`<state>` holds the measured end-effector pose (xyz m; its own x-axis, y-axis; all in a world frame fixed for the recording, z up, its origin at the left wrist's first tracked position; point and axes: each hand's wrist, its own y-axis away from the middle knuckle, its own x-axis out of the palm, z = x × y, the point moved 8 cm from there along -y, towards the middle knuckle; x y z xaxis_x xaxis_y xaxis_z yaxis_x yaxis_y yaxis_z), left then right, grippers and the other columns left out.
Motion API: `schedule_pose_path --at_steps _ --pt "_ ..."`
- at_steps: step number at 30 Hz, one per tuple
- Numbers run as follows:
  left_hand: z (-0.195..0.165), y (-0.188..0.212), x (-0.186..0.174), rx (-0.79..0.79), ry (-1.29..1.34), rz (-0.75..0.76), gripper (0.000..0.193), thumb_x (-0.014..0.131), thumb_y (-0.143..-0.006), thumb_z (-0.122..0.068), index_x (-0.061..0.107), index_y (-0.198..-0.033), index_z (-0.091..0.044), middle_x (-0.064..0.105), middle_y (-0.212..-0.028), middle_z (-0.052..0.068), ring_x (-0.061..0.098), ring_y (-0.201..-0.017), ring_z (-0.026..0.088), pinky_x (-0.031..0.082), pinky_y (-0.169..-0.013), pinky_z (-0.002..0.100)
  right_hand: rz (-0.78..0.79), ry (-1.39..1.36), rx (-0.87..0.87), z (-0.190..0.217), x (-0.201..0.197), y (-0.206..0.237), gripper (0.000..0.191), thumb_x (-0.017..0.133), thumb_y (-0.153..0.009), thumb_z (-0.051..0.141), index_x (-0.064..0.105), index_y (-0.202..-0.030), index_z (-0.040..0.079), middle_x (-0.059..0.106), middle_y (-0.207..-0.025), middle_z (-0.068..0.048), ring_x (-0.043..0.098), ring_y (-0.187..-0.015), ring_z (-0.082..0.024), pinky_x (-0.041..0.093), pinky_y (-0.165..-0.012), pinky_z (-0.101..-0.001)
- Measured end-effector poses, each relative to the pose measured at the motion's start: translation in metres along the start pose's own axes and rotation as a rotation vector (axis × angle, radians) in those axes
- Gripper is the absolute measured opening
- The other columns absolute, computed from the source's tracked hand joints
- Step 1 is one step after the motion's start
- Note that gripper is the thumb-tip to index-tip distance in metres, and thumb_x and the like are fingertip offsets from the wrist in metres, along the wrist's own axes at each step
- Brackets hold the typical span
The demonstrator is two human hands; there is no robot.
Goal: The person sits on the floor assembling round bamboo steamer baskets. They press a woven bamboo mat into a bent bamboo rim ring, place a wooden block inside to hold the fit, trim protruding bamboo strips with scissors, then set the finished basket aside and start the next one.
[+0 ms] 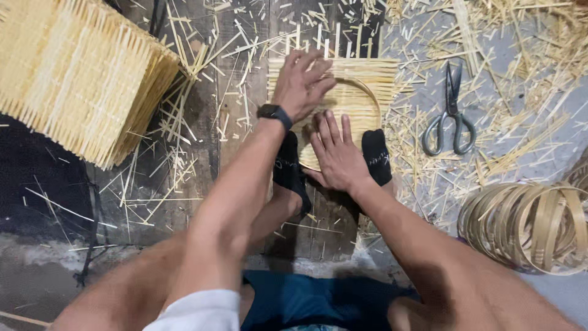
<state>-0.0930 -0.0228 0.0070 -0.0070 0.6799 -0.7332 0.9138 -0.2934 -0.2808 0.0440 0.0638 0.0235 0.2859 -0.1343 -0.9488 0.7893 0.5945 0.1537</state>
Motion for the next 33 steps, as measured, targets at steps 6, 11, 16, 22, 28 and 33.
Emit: schedule_pose_path --at_steps 6,11,16,22,28,33 --pt "0.028 -0.001 0.031 -0.442 0.188 0.145 0.024 0.068 -0.093 -0.041 0.082 -0.103 -0.024 0.072 -0.12 -0.001 0.064 -0.111 0.023 0.053 -0.094 0.038 -0.19 0.261 -0.095 0.005 0.019 0.01 0.056 0.049 -0.101 0.02 0.048 -0.152 -0.004 0.036 -0.159 -0.031 0.029 -0.151 -0.052 0.02 -0.12 -0.0728" --pt "0.018 -0.002 0.023 -0.358 0.134 0.069 0.022 0.069 -0.092 -0.037 0.083 -0.1 -0.023 0.074 -0.114 -0.001 0.065 -0.108 0.025 0.051 -0.092 0.038 -0.237 0.272 -0.097 0.005 0.026 0.018 0.056 0.049 -0.099 0.021 0.05 -0.149 -0.004 0.039 -0.157 -0.031 0.03 -0.149 -0.052 0.022 -0.119 -0.0726" --pt "0.019 -0.004 0.026 -0.372 0.212 0.139 0.024 0.069 -0.095 -0.039 0.081 -0.102 -0.019 0.075 -0.113 0.001 0.069 -0.107 0.027 0.054 -0.091 0.038 -0.222 0.302 -0.112 0.007 0.03 0.021 0.057 0.049 -0.099 0.022 0.049 -0.15 -0.003 0.036 -0.159 -0.032 0.028 -0.15 -0.052 0.02 -0.118 -0.0731" --pt "0.007 -0.006 0.017 -0.439 0.233 0.171 0.026 0.071 -0.09 -0.039 0.08 -0.106 -0.021 0.074 -0.116 -0.001 0.071 -0.102 0.025 0.055 -0.085 0.037 -0.124 0.283 -0.06 0.007 0.027 0.021 0.063 0.049 -0.095 0.024 0.045 -0.151 -0.004 0.034 -0.16 -0.032 0.026 -0.151 -0.051 0.018 -0.118 -0.072" --pt "0.013 0.004 0.024 -0.297 0.148 0.077 0.028 0.072 -0.09 -0.039 0.08 -0.107 -0.019 0.076 -0.12 0.0 0.07 -0.102 0.026 0.055 -0.09 0.036 -0.163 0.313 -0.09 0.004 0.038 0.019 0.06 0.05 -0.1 0.025 0.045 -0.152 -0.004 0.033 -0.161 -0.032 0.024 -0.152 -0.05 0.014 -0.12 -0.0734" --pt "0.032 0.005 0.038 -0.468 0.339 0.206 0.03 0.067 -0.095 -0.042 0.079 -0.11 -0.018 0.075 -0.119 0.002 0.073 -0.105 0.023 0.057 -0.091 0.033 -0.101 0.006 -0.015 0.002 0.025 0.013 0.091 0.068 -0.077 0.043 0.044 -0.15 -0.004 0.036 -0.157 -0.03 0.031 -0.147 -0.047 0.022 -0.115 -0.0703"
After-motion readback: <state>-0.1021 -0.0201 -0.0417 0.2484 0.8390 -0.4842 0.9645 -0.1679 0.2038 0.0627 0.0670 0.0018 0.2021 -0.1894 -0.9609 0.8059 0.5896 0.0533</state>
